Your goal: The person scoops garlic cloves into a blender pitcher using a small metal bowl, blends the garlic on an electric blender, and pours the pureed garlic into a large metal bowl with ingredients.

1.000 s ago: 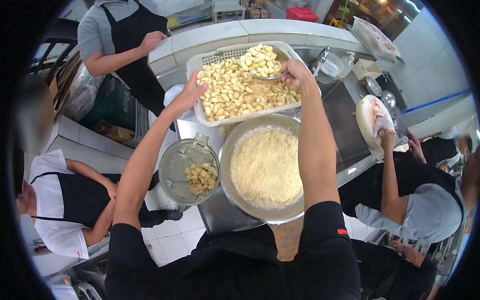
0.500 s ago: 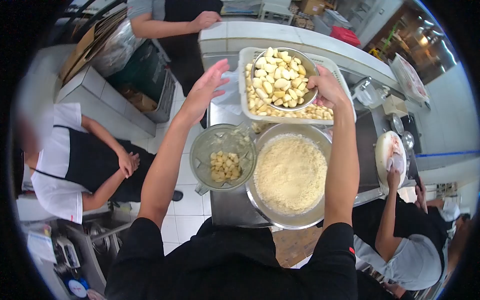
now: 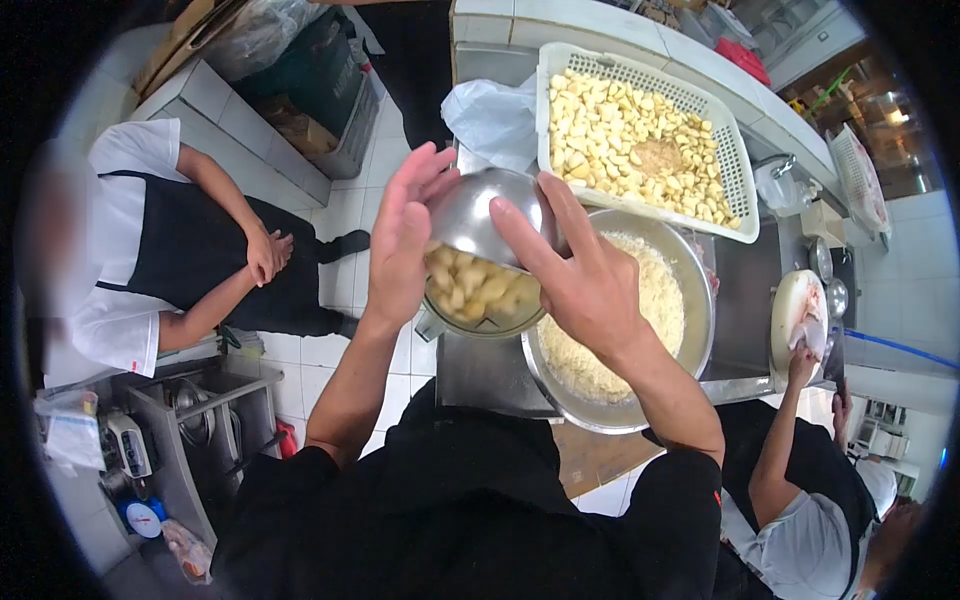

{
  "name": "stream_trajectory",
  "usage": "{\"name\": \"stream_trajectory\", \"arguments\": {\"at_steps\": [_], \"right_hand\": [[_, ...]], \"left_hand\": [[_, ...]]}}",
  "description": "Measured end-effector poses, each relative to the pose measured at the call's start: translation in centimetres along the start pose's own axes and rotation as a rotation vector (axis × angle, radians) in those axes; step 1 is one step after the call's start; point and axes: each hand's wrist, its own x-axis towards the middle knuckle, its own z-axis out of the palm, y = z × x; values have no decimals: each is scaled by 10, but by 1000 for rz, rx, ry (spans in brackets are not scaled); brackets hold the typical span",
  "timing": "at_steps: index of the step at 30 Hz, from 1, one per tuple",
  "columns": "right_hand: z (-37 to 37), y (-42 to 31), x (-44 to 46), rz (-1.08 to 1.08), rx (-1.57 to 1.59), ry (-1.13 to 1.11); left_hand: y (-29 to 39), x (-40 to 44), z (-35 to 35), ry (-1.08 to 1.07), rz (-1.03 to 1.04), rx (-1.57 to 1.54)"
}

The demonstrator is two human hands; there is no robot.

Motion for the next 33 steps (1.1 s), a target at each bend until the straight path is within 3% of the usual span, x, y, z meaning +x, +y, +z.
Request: {"name": "stream_trajectory", "arguments": {"at_steps": [2,4,7,10,12,13,14,16,18,20,21,24,25,26,28,33], "right_hand": [[4,10,-2,-188,-5,235],[-5,12,-1,-126,55,229],[-5,39,9,-22,215,405],[-16,97,16,322,362,326],[-12,170,20,464,408,337],[-6,209,21,593,344,348],[-3,233,22,599,336,363],[1,262,23,692,-1,401],[6,283,23,677,-9,432],[17,298,27,666,-16,450],[21,306,30,651,-108,445],[36,320,41,596,-288,365],[41,319,46,554,-370,292],[45,314,51,549,-371,294],[50,301,59,521,-389,205],[66,278,59,395,-434,84]], "left_hand": [[-1,-3,-2,-1,23,-11],[-1,-1,-3,-44,74,-90],[-5,8,-4,-31,2,-104],[-6,39,-11,-100,20,-101],[-7,71,-14,-233,-26,147],[-9,87,-8,-192,-55,147],[-17,106,-6,-208,-47,145],[-33,130,-5,-355,-51,504],[-37,139,9,-379,3,535],[-27,143,26,-645,144,744],[-31,145,33,-605,245,803],[-63,166,41,-466,241,804],[-78,175,42,-445,75,845],[-95,181,44,-440,78,846],[-117,186,52,-406,-360,391],[-121,180,65,-466,-451,206]]}}
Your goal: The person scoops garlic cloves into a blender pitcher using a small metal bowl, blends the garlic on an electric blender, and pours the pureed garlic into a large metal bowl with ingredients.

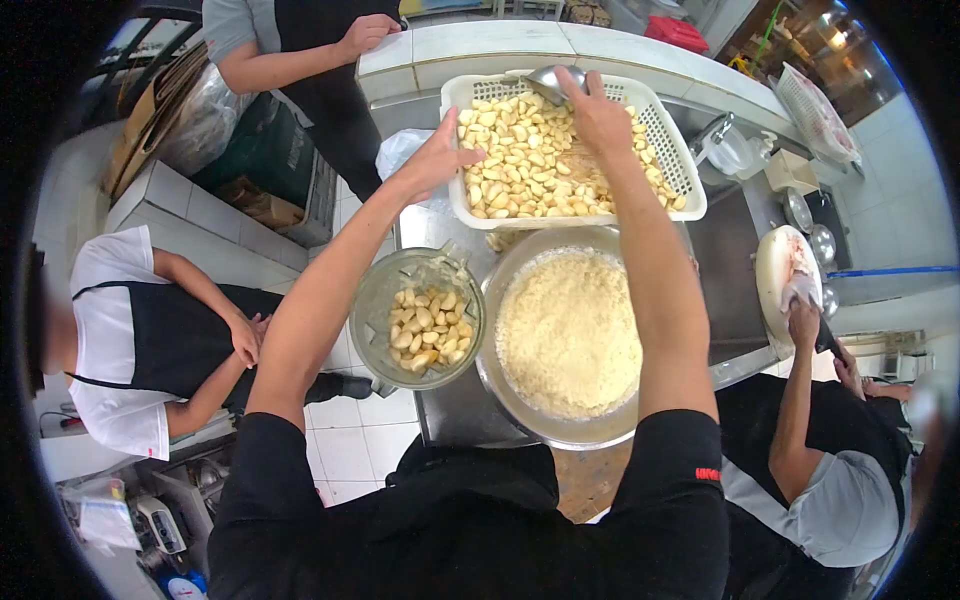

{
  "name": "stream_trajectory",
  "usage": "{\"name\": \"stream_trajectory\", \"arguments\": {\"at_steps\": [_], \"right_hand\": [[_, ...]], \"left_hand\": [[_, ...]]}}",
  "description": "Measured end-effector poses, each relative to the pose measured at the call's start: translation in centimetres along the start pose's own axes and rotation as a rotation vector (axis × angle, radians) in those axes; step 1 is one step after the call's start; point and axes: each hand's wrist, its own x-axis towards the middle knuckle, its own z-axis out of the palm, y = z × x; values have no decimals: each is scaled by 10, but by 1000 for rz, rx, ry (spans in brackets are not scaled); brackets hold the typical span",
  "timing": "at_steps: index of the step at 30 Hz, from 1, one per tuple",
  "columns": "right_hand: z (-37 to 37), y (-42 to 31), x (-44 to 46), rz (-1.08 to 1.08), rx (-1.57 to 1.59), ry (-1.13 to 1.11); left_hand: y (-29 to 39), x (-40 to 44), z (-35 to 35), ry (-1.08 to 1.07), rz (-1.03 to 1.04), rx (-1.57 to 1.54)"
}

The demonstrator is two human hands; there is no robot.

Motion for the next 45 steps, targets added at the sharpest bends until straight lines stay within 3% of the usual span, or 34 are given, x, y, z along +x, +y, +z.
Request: {"name": "stream_trajectory", "arguments": {"at_steps": [3,5,7,9,11,13,15,19,21,23,24,29,31,34,38,40,41,43,45], "right_hand": [[-3,-32,-8,167,52,-55],[15,-46,-16,84,230,-19],[-15,-80,-19,104,146,-265],[-14,-81,-8,168,183,-232],[2,-69,-2,415,357,-253],[-4,-64,-5,342,367,-236],[-41,-58,-7,639,803,-576],[-4,-52,-25,900,1189,-392],[-24,-33,-20,903,1061,-595],[-29,-6,-25,961,1152,-482],[-29,4,-29,949,1172,-447],[-44,27,-42,940,1168,-460],[-68,33,-44,949,1172,-408],[-104,18,-47,806,1231,-399],[-158,-21,-45,642,1243,-459],[-178,-46,-47,569,1298,-447],[-186,-58,-52,507,1346,-424],[-206,-81,-57,468,1253,-471],[-205,-107,-69,408,1157,-510]], "left_hand": [[-8,6,-2,-25,-38,-12],[-5,5,-3,-35,-36,-2],[3,-1,-5,-81,-25,57],[6,0,-7,-85,-30,92],[-2,3,-8,-97,-62,153],[-7,11,-7,-41,-55,296],[-5,11,-5,-28,-96,469],[-1,12,-7,-41,-102,595],[-12,14,-12,-66,-32,602],[-7,2,-16,-137,54,403],[9,-15,-12,-146,-70,311],[-1,-13,-15,-141,-46,141],[4,-26,-22,-177,-102,-66],[6,-39,-27,-168,-110,-239],[21,-62,-29,-12,-99,-177],[45,-100,-23,68,271,-105],[56,-122,-19,75,248,-105],[69,-160,-10,226,481,-145],[60,-181,0,294,469,-227]]}}
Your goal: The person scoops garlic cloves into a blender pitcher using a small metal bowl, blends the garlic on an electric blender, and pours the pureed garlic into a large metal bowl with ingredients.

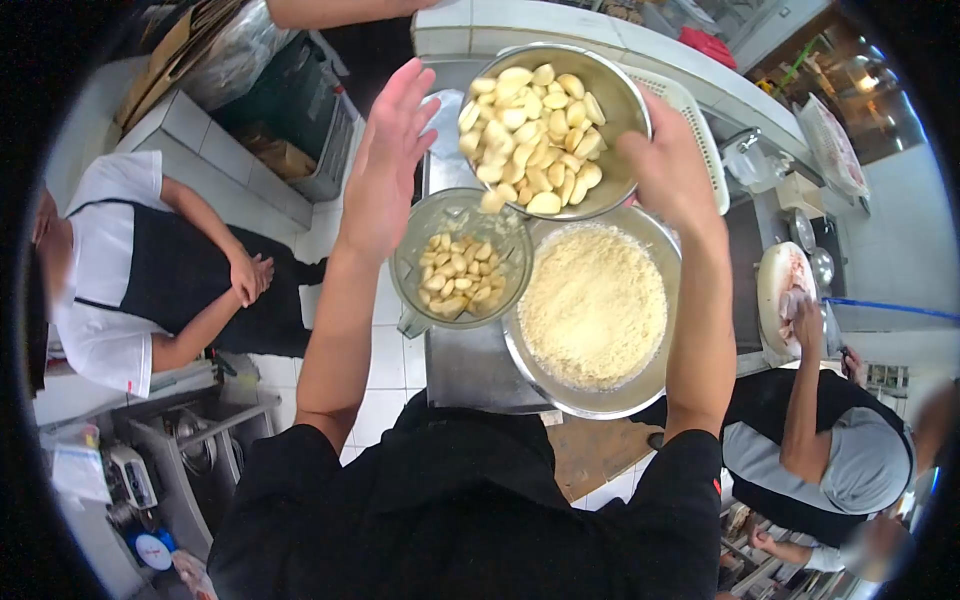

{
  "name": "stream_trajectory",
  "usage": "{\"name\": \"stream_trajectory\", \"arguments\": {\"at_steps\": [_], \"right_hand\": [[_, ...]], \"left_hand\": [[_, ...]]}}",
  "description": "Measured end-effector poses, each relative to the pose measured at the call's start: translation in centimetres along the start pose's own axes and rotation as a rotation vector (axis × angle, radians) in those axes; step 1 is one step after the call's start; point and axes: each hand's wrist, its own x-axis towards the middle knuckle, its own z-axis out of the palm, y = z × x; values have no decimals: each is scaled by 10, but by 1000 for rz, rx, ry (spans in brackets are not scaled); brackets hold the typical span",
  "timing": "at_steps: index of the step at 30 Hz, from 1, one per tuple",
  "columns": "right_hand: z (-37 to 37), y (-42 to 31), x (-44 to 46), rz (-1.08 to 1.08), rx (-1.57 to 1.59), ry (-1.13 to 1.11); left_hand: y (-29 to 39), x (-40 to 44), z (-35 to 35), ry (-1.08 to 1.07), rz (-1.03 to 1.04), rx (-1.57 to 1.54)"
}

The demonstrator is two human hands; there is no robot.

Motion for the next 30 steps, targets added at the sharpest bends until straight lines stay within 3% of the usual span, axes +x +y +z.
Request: {"name": "stream_trajectory", "arguments": {"at_steps": [2,4,8,10,12,13,16,20,24,26,27,29,30], "right_hand": [[32,11,-10,-650,-533,190],[51,16,-20,-775,-593,211],[59,20,-24,-784,-546,212],[58,22,-23,-666,-501,203],[54,28,-16,-158,-58,118],[52,24,-14,-79,34,106],[25,39,7,67,283,46],[-27,76,53,85,437,117],[-51,99,89,0,398,194],[-56,116,110,-83,-29,385],[-67,136,128,-37,-104,338],[-73,175,154,-147,-264,400],[-67,173,154,-28,-252,397]], "left_hand": [[-3,-15,-2,84,5,-59],[-12,-29,-2,127,-74,-277],[-27,-45,-1,164,-147,-348],[-27,-49,-1,163,-137,-295],[-26,-50,2,187,-147,-185],[-24,-51,2,182,-148,-186],[-18,-52,-6,168,-169,-190],[-5,-52,-24,170,-106,-253],[12,-57,-31,-94,-237,163],[8,-50,-20,-640,151,874],[4,-49,-12,-795,101,1013],[-8,-49,8,-1043,-81,1288],[-13,-44,16,-1135,-219,1411]]}}
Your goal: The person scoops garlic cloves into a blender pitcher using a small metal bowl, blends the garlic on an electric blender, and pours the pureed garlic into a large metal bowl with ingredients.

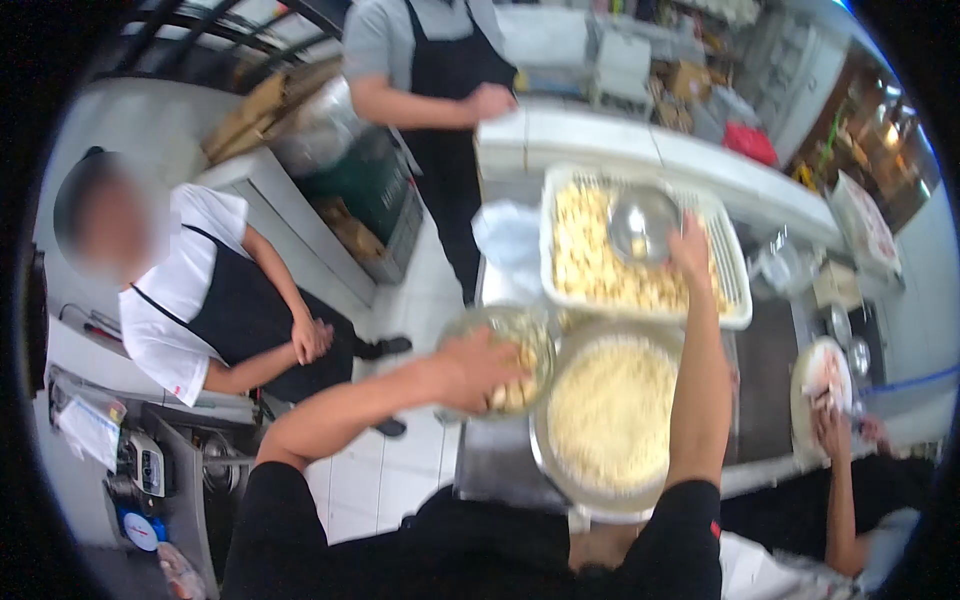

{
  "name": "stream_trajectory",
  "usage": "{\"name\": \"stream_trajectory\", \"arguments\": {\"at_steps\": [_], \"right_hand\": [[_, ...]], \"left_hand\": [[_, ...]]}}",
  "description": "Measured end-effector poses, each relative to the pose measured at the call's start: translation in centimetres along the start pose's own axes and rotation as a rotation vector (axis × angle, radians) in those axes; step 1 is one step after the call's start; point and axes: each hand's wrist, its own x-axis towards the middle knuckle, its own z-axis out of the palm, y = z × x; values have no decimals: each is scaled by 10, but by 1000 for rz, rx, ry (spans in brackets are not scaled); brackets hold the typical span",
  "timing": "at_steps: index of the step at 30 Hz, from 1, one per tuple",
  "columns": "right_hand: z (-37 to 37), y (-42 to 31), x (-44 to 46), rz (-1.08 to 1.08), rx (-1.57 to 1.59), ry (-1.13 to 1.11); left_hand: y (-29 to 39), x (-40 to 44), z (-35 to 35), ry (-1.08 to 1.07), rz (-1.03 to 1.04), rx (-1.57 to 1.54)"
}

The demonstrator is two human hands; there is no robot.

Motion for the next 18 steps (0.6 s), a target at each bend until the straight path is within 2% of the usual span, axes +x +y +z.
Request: {"name": "stream_trajectory", "arguments": {"at_steps": [1,3,6,8,9,10,11,12,14,16,18], "right_hand": [[6,15,7,-55,-61,18],[7,10,0,-17,11,66],[-6,20,-4,-67,55,154],[-15,47,7,-194,21,160],[-18,24,-6,-129,164,91],[-28,-14,-26,-57,313,10],[-42,-25,-33,123,297,-108],[-41,-18,-32,138,293,-77],[-39,6,-32,63,284,-16],[-41,9,-29,57,308,-62],[-43,14,-26,61,371,-150]], "left_hand": [[0,7,1,2,0,22],[-7,11,9,5,-16,62],[-15,21,26,135,14,-49],[-23,25,33,162,76,-180],[-22,21,20,220,130,-139],[-32,13,19,231,80,-140],[-39,10,20,331,158,-248],[-40,22,15,424,284,-352],[-42,32,-12,402,333,-365],[-44,25,-48,138,204,-575],[-35,31,-90,213,212,-698]]}}
